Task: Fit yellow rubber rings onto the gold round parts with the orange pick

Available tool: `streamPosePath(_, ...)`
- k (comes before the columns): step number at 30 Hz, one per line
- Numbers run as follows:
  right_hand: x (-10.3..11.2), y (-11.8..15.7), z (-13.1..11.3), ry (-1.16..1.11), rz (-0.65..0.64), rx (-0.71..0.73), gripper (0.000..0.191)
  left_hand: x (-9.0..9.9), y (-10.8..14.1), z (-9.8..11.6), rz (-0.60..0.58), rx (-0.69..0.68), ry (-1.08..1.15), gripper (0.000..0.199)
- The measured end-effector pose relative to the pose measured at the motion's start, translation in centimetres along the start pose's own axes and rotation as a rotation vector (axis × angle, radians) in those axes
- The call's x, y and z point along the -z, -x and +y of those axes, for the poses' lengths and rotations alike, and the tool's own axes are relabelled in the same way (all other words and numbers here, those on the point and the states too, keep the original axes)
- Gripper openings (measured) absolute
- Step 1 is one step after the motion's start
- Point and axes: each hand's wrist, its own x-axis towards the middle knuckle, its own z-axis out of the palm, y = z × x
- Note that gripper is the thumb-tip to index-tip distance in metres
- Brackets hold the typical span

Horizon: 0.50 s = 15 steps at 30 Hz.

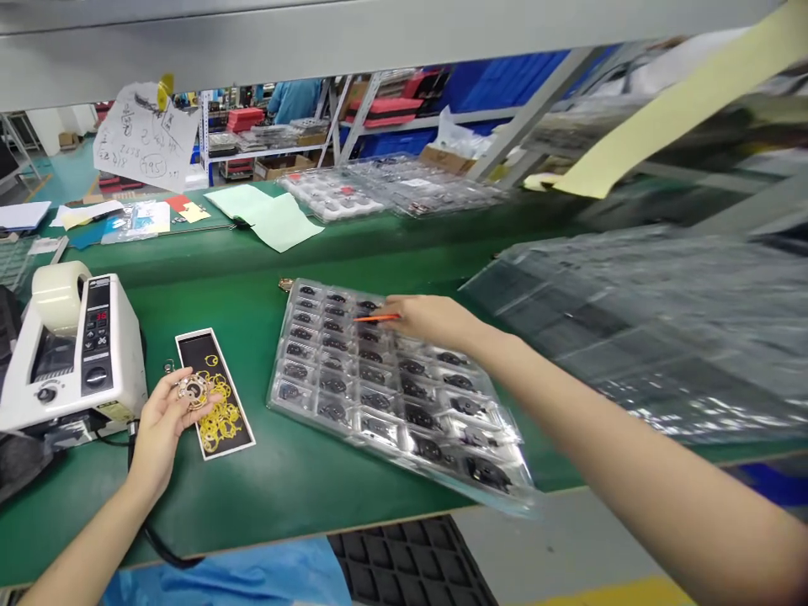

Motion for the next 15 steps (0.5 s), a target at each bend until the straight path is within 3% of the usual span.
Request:
streamPosePath(5, -1.2, 0.2, 0.3, -0.053, -0.033, 0.061, 0.009, 0.1, -0.1, -0.2, -0.002, 0.02, 0.034, 0.034)
streamPosePath(10, -1.3, -0.3, 0.2, -0.114, -0.015, 0.086, 0.026, 0.0, 0.0, -0.6, -0.027, 0.022, 0.032, 0.032)
streamPosePath(13, -1.0, -0.2, -1.1, -0.131, 0.074, 0.057, 0.03, 0.0, 0.0, -0.7, -0.036, 0.011, 0.028, 0.033)
streamPosePath(15, -0.8, 0.2, -3.3, -0.145, 0.16, 0.038, 0.027, 0.0, 0.0, -0.7, -0.04, 0.001, 0.028, 0.035)
